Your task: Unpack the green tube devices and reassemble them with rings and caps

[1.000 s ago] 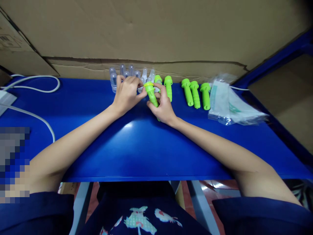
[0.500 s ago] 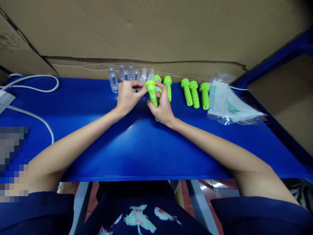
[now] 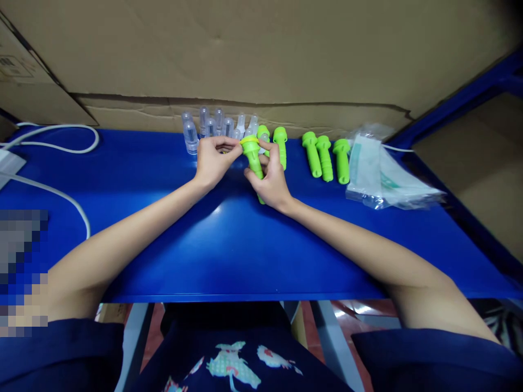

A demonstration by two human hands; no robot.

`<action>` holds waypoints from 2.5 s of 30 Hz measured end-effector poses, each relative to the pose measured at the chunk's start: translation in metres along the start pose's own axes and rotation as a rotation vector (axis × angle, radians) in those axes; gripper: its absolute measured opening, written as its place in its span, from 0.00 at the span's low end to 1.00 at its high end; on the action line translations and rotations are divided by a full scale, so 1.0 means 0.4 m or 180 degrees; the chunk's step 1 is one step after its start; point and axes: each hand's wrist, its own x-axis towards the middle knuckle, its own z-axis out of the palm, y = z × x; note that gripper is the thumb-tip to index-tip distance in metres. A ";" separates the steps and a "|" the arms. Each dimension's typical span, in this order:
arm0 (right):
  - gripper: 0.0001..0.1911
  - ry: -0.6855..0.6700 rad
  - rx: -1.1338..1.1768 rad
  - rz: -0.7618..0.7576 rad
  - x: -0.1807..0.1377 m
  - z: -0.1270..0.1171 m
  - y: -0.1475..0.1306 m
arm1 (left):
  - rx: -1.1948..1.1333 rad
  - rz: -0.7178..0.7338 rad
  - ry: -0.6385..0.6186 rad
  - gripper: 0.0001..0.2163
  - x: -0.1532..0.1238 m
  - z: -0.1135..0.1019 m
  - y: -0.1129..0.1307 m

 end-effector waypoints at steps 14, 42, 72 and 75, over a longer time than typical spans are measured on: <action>0.29 -0.0279 0.1067 0.0187 0.012 -0.007 -0.012 | 0.0091 0.0460 -0.0150 0.06 0.019 -0.022 -0.025; 0.31 -0.0425 0.0783 0.0254 0.015 -0.008 0.015 | 0.2361 0.1759 -0.0539 0.08 0.027 -0.052 -0.038; 0.30 -0.0301 0.0904 0.0382 0.021 -0.014 -0.011 | 0.1890 0.1555 -0.0663 0.11 0.029 -0.059 -0.029; 0.30 -0.0277 0.0877 0.0358 0.020 -0.014 -0.013 | 0.1675 0.1422 -0.0402 0.11 0.020 -0.051 -0.021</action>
